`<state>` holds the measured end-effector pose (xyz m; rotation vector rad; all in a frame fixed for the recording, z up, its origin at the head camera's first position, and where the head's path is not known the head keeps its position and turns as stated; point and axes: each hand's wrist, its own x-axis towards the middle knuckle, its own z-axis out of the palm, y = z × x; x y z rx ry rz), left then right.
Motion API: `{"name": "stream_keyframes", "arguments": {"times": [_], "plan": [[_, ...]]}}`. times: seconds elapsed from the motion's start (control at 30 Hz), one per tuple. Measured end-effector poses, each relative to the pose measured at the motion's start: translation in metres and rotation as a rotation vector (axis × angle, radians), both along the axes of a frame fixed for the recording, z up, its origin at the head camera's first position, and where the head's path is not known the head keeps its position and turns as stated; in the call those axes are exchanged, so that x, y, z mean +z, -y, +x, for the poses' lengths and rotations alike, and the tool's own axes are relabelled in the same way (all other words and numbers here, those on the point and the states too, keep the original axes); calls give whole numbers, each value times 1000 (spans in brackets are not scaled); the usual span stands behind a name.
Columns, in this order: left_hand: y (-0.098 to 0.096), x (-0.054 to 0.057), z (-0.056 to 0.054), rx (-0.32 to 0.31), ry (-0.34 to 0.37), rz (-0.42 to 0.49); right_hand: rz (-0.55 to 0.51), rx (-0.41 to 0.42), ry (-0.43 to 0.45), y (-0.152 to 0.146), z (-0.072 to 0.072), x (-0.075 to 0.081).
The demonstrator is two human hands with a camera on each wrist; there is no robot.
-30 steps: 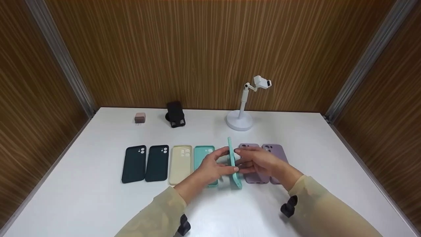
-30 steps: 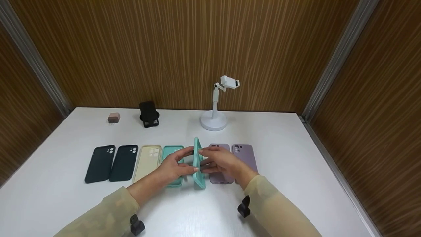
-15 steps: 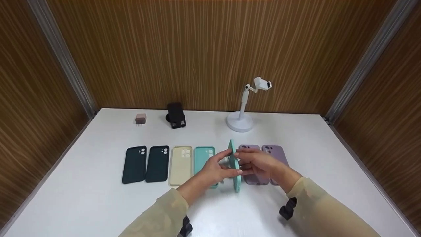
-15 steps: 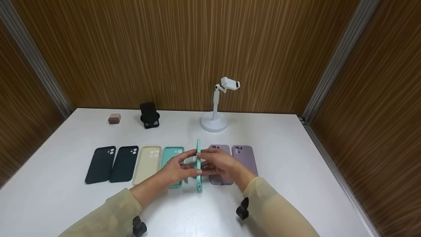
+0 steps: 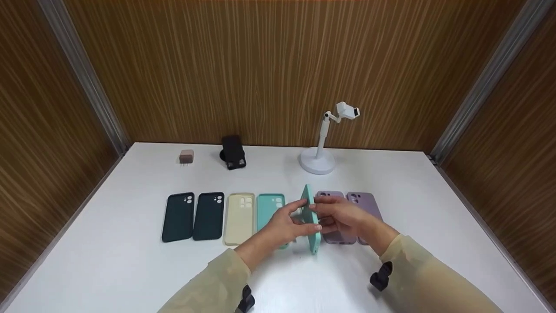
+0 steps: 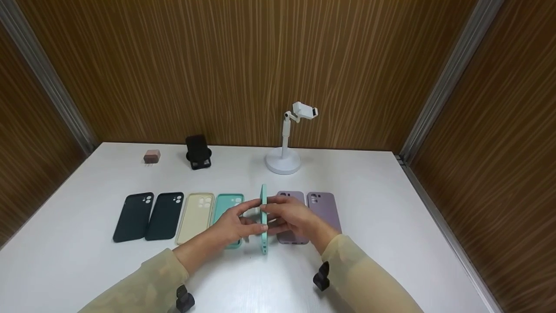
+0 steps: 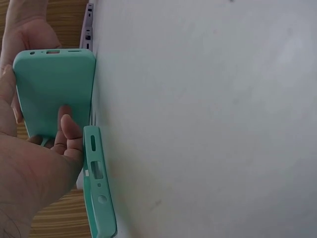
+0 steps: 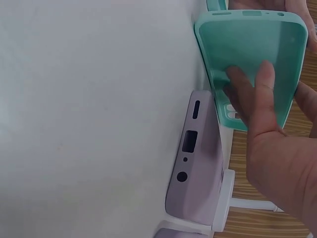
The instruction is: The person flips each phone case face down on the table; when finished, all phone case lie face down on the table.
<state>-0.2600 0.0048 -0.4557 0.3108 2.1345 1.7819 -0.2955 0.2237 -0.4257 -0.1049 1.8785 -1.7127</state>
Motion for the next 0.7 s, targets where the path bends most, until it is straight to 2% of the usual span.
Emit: {"name": "stream_keyframes", "arguments": {"times": [0.2,0.43,0.7], "plan": [[1,-1,-1,-5,3,-1,58,-12,-39,0,1,1],[2,-2,-1,-5,-9,-4,72,-31,-65,0,1,3],[3,1,1,5,-65,-37,70,-46,-103,-3,6,8]]}}
